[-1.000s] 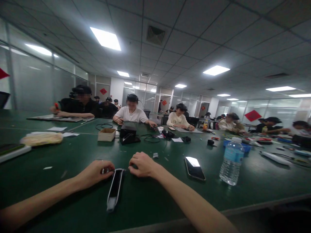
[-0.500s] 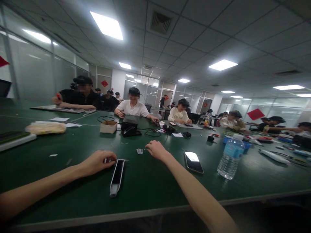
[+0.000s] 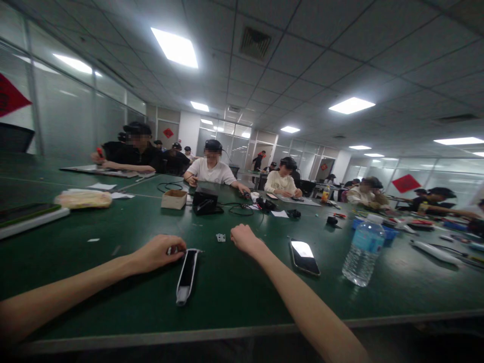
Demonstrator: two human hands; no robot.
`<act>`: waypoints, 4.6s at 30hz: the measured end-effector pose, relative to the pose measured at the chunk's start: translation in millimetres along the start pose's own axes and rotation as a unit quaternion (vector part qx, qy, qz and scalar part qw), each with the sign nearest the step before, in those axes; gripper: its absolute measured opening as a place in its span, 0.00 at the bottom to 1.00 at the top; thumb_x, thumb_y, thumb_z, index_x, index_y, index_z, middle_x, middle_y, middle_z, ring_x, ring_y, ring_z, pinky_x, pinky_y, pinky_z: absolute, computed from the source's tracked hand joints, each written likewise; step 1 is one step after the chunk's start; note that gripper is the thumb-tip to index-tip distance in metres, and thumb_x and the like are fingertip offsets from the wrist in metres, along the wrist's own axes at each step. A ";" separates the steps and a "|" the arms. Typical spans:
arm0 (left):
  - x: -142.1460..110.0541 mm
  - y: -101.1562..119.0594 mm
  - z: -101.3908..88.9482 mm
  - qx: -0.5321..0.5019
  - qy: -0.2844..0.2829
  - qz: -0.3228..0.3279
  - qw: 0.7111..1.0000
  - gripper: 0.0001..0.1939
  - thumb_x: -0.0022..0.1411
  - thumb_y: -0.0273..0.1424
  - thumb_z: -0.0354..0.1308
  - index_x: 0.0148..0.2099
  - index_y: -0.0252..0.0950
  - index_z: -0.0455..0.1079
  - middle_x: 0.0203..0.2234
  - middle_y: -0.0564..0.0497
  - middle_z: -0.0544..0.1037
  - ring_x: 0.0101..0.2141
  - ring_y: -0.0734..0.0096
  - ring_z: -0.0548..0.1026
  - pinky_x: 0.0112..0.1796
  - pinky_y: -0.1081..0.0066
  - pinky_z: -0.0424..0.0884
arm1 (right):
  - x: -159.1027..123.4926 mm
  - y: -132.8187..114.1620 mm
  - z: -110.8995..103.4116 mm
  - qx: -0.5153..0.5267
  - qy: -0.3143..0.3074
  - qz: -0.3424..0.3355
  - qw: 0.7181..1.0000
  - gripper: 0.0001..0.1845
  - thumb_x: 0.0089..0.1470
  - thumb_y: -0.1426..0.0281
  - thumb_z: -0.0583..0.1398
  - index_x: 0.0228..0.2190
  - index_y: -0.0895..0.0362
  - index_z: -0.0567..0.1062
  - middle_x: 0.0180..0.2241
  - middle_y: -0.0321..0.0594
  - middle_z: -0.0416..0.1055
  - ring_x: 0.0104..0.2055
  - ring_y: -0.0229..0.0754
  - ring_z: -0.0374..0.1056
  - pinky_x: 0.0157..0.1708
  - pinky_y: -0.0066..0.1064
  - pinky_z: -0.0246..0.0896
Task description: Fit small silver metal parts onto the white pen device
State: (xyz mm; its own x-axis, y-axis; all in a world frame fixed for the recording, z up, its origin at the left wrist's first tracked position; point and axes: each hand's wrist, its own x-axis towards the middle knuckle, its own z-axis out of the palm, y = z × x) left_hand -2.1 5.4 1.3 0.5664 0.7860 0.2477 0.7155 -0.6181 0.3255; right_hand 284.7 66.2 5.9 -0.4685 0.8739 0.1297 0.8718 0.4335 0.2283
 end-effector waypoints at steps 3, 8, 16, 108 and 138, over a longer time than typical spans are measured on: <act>-0.6 0.2 -0.7 -0.002 -0.001 0.004 1.000 0.14 0.59 0.37 0.52 0.41 0.37 0.74 0.32 0.50 0.77 0.31 0.69 0.73 0.34 0.73 0.67 | -0.2 -1.5 -0.2 -0.002 -0.006 0.006 1.000 0.10 0.57 0.75 0.55 0.33 0.60 0.78 0.36 0.49 0.75 0.40 0.45 0.69 0.36 0.30 0.56; -0.9 1.3 -1.6 0.011 -0.006 0.004 1.000 0.14 0.59 0.37 0.52 0.41 0.37 0.73 0.32 0.50 0.77 0.32 0.68 0.73 0.34 0.72 0.67 | 1.1 -1.5 4.3 -0.006 0.004 0.005 1.000 0.13 0.58 0.76 0.52 0.35 0.61 0.77 0.38 0.52 0.74 0.42 0.47 0.68 0.36 0.32 0.56; -1.4 0.5 -1.3 0.006 -0.011 0.010 1.000 0.13 0.59 0.35 0.52 0.42 0.36 0.73 0.33 0.50 0.77 0.32 0.68 0.74 0.34 0.72 0.68 | 1.9 -0.7 5.0 -0.005 0.008 -0.011 1.000 0.11 0.55 0.76 0.54 0.35 0.61 0.77 0.36 0.49 0.75 0.41 0.46 0.68 0.36 0.30 0.56; -2.6 0.7 -1.2 0.030 -0.017 0.028 0.999 0.12 0.61 0.35 0.52 0.43 0.36 0.72 0.34 0.49 0.77 0.33 0.68 0.74 0.35 0.71 0.69 | -5.7 -12.8 -0.5 -0.063 -0.007 0.009 0.998 0.15 0.59 0.72 0.50 0.38 0.64 0.74 0.39 0.54 0.74 0.42 0.48 0.70 0.39 0.33 0.60; -1.0 1.2 1.1 0.047 -0.004 0.020 0.999 0.09 0.60 0.32 0.53 0.42 0.36 0.69 0.33 0.50 0.77 0.33 0.68 0.74 0.33 0.72 0.68 | -23.5 -58.5 -15.0 0.203 0.076 -0.158 0.963 0.03 0.51 0.76 0.54 0.31 0.60 0.68 0.31 0.38 0.66 0.31 0.36 0.59 0.32 0.26 0.52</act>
State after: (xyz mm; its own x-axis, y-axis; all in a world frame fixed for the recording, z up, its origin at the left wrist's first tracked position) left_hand -1.3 3.8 0.5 0.5985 0.7608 0.2510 0.7271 -0.6474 0.2287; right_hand 242.6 17.0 4.0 -0.7078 0.6557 0.2627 0.6526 0.7494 -0.1119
